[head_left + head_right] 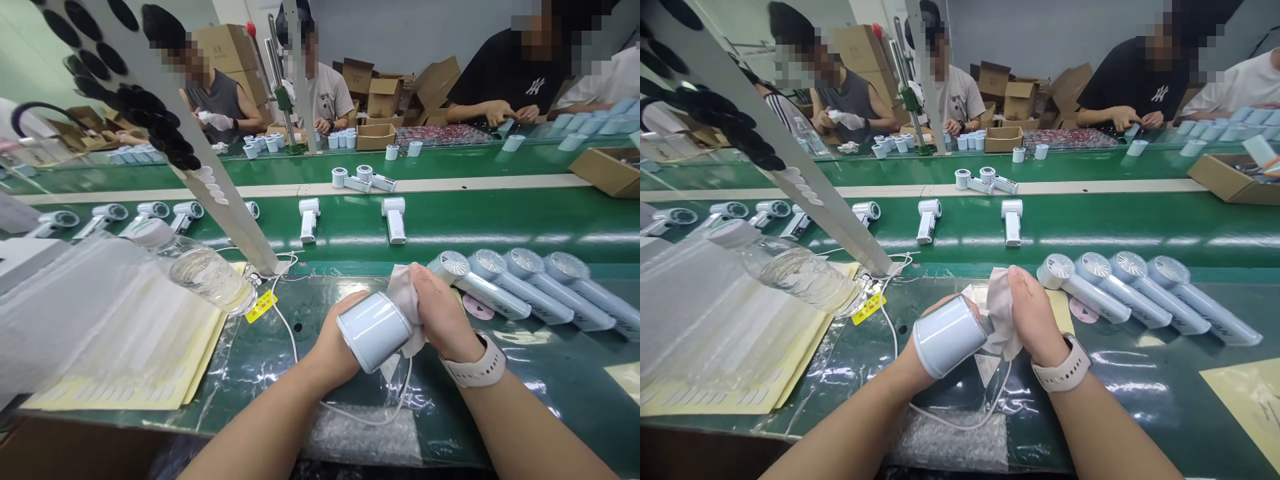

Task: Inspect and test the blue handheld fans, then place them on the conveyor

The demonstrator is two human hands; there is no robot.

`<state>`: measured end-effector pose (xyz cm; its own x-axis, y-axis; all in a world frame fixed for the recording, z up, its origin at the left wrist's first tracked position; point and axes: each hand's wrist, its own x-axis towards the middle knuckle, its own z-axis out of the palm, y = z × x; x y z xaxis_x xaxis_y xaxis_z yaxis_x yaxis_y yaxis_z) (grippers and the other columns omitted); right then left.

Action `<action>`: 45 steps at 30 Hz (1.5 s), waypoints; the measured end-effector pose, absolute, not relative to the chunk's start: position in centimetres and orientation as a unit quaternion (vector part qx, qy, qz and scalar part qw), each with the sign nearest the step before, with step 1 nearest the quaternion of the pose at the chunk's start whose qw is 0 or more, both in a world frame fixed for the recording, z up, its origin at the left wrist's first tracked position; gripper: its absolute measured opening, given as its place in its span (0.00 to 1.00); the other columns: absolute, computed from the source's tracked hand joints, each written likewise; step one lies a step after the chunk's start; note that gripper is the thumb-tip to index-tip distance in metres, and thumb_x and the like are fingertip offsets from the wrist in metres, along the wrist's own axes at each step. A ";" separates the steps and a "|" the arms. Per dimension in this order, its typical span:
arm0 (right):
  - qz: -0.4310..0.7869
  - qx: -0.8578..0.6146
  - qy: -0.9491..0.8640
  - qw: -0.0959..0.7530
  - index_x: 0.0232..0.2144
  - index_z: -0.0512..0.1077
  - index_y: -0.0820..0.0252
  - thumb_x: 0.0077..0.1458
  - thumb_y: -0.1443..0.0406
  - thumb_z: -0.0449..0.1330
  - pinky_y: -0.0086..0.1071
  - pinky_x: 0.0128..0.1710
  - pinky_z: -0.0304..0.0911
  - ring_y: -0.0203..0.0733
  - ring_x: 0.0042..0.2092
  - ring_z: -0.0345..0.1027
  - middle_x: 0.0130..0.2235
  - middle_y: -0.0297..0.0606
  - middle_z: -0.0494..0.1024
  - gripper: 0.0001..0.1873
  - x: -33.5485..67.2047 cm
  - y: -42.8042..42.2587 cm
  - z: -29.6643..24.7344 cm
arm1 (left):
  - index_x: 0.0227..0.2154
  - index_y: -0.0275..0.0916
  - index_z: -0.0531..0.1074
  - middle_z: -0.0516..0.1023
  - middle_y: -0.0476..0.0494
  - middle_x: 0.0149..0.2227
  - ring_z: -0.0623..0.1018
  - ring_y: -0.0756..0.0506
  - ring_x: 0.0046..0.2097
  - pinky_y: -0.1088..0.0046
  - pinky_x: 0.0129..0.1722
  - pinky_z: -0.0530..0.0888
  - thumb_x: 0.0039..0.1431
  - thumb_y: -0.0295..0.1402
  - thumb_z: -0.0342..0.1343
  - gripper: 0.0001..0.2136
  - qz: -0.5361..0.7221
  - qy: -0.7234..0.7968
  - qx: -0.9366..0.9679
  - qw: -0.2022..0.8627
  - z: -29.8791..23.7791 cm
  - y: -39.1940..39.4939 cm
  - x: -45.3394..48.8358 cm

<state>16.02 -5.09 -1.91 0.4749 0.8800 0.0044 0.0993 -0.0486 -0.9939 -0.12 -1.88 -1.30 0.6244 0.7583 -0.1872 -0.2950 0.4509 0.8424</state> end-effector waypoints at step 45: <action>0.144 -0.735 -0.433 0.502 0.50 0.70 0.60 0.52 0.54 0.61 0.43 0.44 0.69 0.51 0.44 0.74 0.46 0.47 0.80 0.26 22.3 -7.9 0.6 | 0.42 0.41 0.74 0.80 0.38 0.45 0.79 0.38 0.46 0.58 0.54 0.70 0.44 0.55 0.68 0.28 0.331 0.312 0.440 0.774 -2.7 0.7 0.3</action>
